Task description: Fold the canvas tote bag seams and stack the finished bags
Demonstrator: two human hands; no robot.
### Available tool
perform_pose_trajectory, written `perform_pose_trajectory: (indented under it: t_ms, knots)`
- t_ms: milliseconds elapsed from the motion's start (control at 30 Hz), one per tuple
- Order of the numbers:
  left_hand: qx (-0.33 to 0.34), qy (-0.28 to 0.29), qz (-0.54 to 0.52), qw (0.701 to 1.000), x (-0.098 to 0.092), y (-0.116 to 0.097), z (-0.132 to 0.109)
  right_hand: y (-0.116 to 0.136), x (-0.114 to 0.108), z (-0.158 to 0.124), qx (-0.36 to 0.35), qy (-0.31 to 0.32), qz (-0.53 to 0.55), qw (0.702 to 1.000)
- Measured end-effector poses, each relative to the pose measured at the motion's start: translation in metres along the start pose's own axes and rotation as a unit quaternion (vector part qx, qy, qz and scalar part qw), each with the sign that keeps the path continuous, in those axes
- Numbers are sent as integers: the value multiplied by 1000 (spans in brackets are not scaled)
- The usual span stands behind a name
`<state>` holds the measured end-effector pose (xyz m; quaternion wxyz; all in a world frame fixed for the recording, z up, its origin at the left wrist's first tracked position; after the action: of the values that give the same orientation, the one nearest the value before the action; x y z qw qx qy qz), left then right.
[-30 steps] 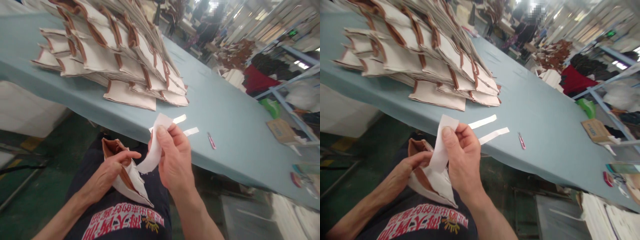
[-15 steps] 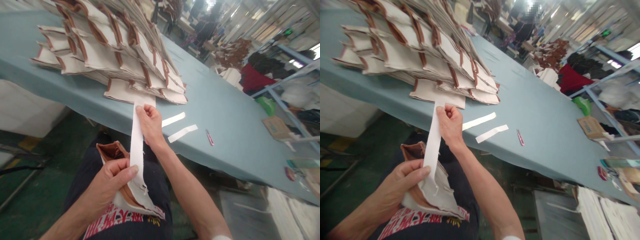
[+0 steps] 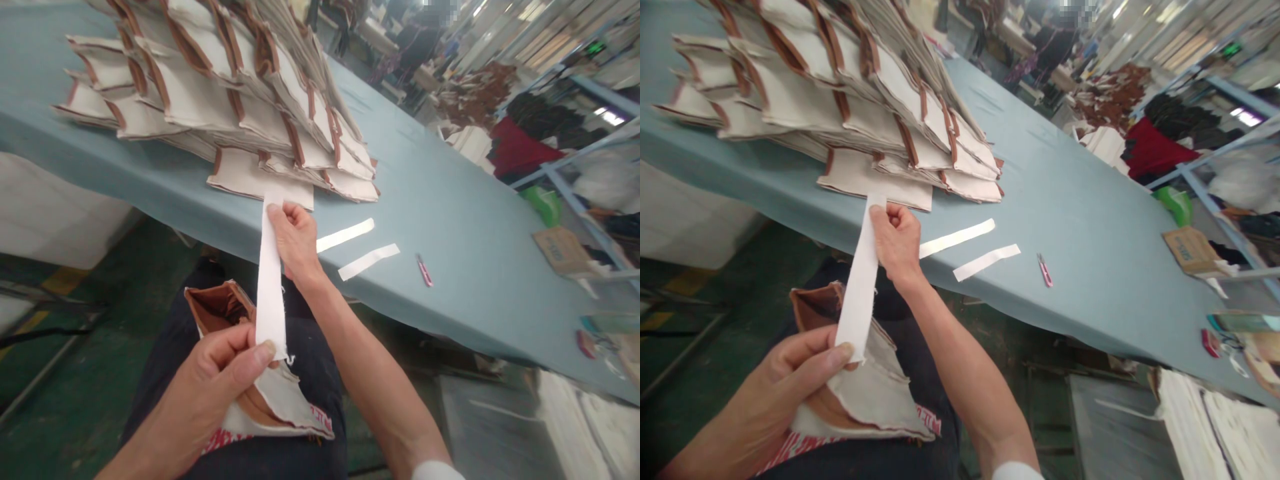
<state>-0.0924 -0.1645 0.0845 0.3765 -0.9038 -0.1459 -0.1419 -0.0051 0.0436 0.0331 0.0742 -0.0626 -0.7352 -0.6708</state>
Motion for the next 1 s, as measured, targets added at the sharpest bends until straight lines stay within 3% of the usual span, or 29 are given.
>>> perform_pose_trajectory:
  t_ms: [233, 467, 567, 767, 900, 1000]
  knots:
    - [149, -124, 145, 970, -18, -2, -8, 37, -38, -29, -48, -50, 11, 998]
    - [144, -106, 162, 970, -34, -7, -6, 52, -89, -69, -80, -156, -74, 982]
    - [142, -72, 170, 972, -39, -14, -9, 51, -106, -90, -75, -196, -92, 973]
    - [74, -9, 172, 982, -51, -26, -15, 29, -133, -148, 33, -242, -116, 963]
    - [43, -2, 140, 989, -51, -27, -16, -9, -142, -180, 131, -207, -109, 963]
    - [16, 6, 131, 991, -47, -27, -17, -38, -145, -191, 154, -180, -131, 963]
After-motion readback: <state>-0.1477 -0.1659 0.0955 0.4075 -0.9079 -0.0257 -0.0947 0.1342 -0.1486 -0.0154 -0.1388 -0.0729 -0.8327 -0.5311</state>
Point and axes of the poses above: each hand's wrist, its own z-axis towards the middle knuckle, its own x-axis out of the palm, y = z × x, the point moved 3 cm from there along z, towards the middle knuckle, and after that the axes turned 3 degrees about z, right-handed, at the moved point
